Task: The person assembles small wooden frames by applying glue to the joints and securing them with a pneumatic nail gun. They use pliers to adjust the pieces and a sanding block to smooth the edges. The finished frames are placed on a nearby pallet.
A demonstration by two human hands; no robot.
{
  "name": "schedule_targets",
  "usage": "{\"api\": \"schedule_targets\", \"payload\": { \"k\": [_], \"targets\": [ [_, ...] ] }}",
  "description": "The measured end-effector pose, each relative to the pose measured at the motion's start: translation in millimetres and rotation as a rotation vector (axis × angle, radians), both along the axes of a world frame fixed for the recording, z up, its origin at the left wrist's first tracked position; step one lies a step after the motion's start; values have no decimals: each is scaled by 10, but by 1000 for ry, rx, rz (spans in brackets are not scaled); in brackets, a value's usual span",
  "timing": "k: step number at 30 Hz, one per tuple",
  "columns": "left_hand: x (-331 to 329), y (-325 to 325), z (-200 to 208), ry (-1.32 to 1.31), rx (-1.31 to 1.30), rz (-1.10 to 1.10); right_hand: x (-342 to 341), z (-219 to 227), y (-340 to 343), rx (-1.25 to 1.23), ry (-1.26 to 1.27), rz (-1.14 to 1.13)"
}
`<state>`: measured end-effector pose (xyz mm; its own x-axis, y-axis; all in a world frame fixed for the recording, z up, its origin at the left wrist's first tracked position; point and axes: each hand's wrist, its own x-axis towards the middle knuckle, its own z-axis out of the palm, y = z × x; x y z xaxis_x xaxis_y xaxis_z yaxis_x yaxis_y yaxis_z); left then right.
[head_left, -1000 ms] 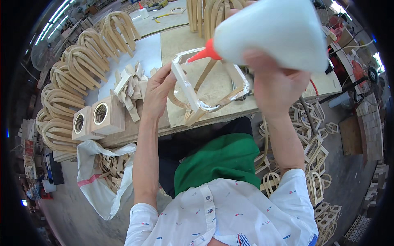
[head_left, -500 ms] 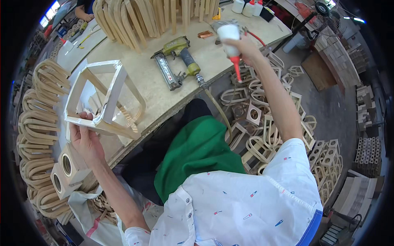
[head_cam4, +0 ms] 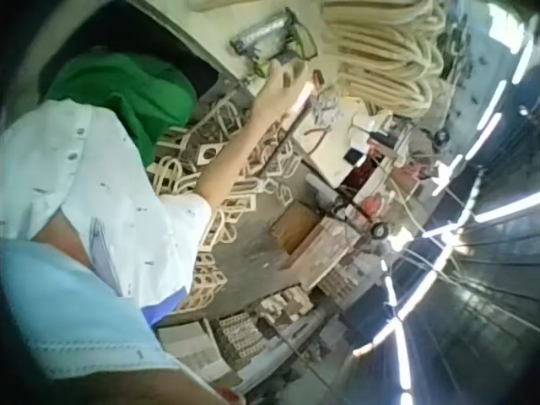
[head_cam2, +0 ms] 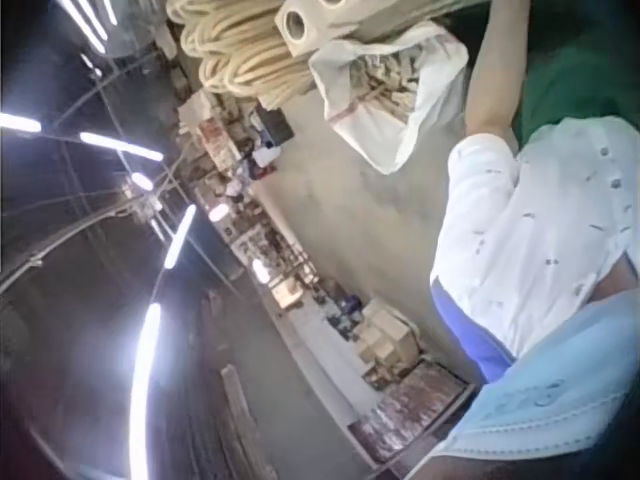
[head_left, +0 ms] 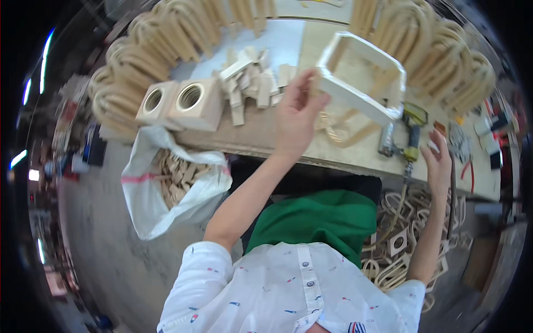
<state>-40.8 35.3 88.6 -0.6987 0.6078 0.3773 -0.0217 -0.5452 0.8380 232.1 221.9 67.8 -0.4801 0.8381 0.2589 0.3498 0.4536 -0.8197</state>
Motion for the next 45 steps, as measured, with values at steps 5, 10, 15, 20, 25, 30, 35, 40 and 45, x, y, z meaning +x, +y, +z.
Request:
{"api": "schedule_targets", "payload": {
  "k": [5,10,15,20,25,30,35,40,45],
  "targets": [
    [69,-15,41,-59,7,-65,-812,275,-923,-260,241,383],
    [-90,-227,106,8,-69,-198,-1134,131,-964,-235,392,342],
    [-1068,-786,164,252,-530,365,-1164,129,-936,-221,410,323],
    [-1866,-1258,-44,986,-1142,646,-1180,235,-888,-223,395,286],
    [-2048,-1278,-147,979,-1301,637,-1162,259,-816,-237,374,303],
    [-2125,-1304,-125,809,-1261,593,-1137,269,-807,-224,354,337],
    [-2248,-1402,51,640,-1014,610,-1153,231,-799,-202,311,288],
    [-1203,-849,1149,583,-465,151,-1188,220,-773,-115,312,252],
    [-340,-138,1729,1086,-455,-345,-1151,340,-774,-112,191,274]
  ]
}}
